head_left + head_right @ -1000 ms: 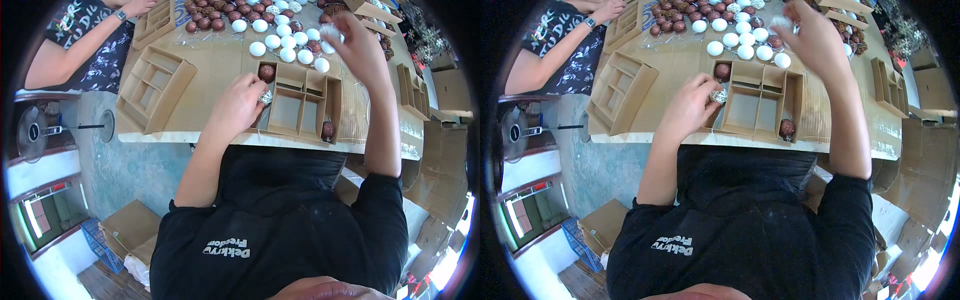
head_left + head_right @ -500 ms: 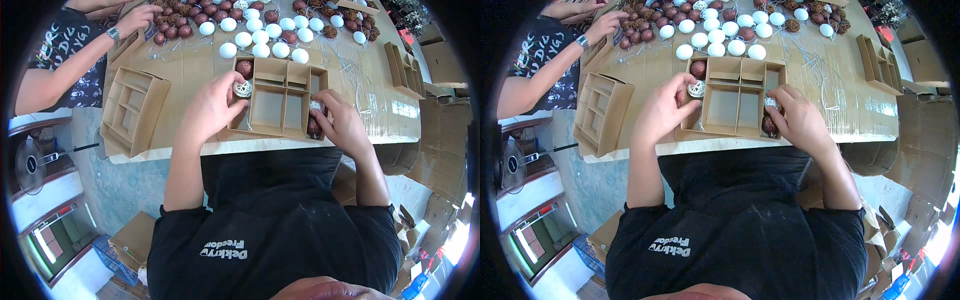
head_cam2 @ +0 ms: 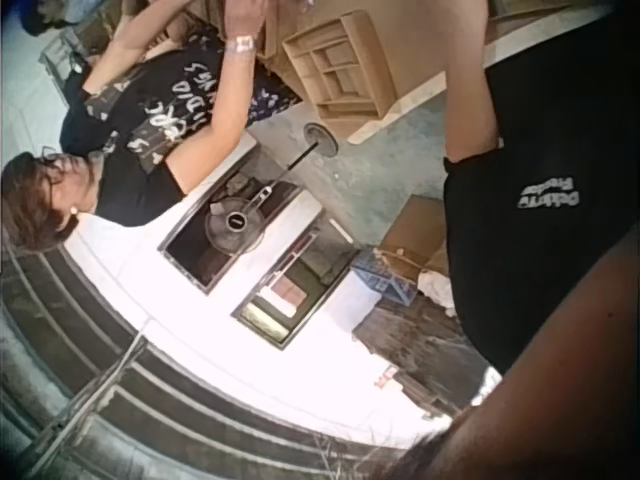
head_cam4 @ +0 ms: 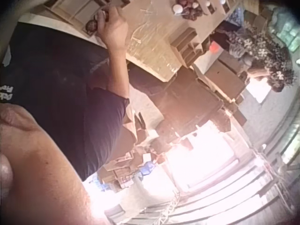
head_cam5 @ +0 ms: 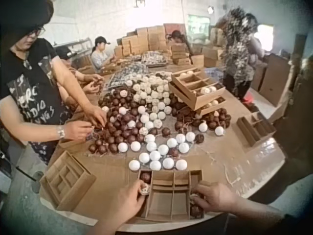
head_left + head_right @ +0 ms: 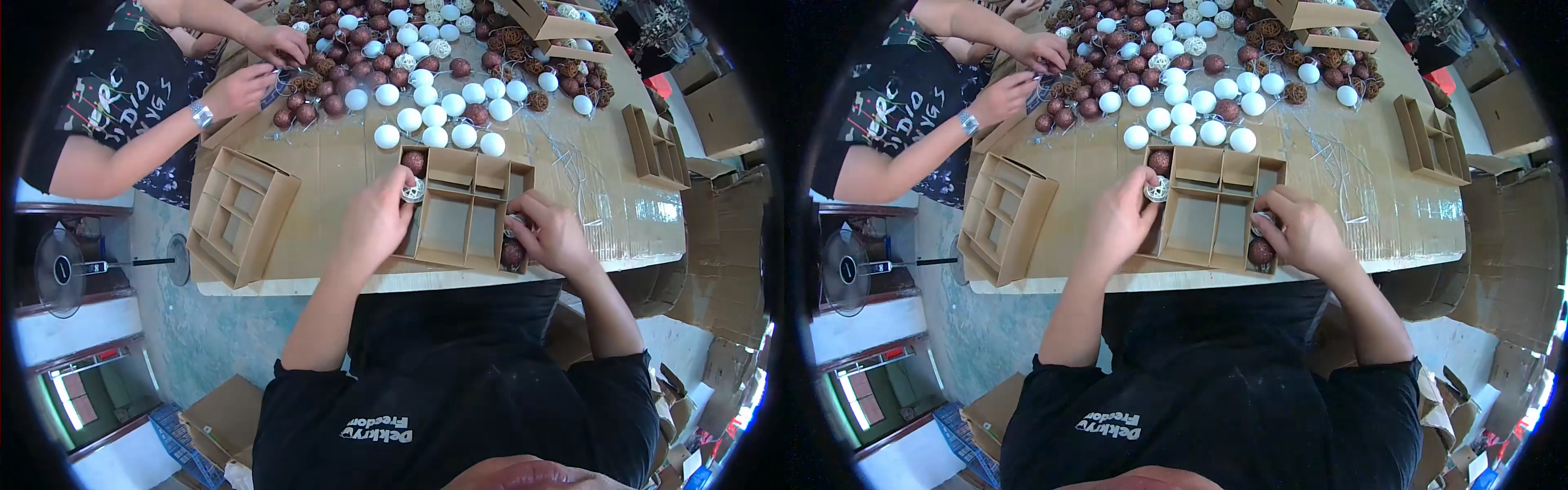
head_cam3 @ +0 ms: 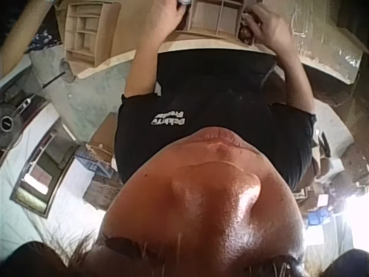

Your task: The person packs spherical ornaments into partitioned cardboard boxes by hand, placing the ornaments into individual compartments and moving the filled boxes aside.

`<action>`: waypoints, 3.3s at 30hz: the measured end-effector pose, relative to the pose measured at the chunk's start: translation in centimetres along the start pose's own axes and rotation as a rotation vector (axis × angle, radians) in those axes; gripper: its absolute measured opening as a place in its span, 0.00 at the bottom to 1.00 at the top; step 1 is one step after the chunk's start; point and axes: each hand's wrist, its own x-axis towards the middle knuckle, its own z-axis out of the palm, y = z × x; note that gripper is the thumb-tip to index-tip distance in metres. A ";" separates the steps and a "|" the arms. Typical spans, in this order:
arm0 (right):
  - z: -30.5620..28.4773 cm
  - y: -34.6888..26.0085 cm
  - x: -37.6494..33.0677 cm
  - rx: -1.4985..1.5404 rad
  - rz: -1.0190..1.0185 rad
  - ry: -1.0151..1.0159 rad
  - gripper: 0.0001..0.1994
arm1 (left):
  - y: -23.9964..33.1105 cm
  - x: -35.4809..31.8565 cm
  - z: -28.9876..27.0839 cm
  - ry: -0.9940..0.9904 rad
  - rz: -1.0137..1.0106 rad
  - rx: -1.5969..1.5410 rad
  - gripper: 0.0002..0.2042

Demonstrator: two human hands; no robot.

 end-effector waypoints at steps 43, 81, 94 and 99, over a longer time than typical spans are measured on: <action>3.4 4.8 -1.0 0.139 0.183 0.508 0.19 | 8.9 0.2 -12.2 -0.210 0.319 -0.176 0.22; 0.3 -0.2 2.3 0.030 0.190 0.620 0.19 | -1.4 0.0 -2.9 0.059 -0.096 -0.525 0.09; -1.4 3.2 11.3 0.208 -0.035 0.879 0.23 | -3.5 8.7 -0.4 0.285 0.163 0.189 0.16; -0.4 3.2 14.6 -0.076 0.089 0.466 0.23 | -4.2 9.9 -1.5 0.081 -0.130 -0.207 0.18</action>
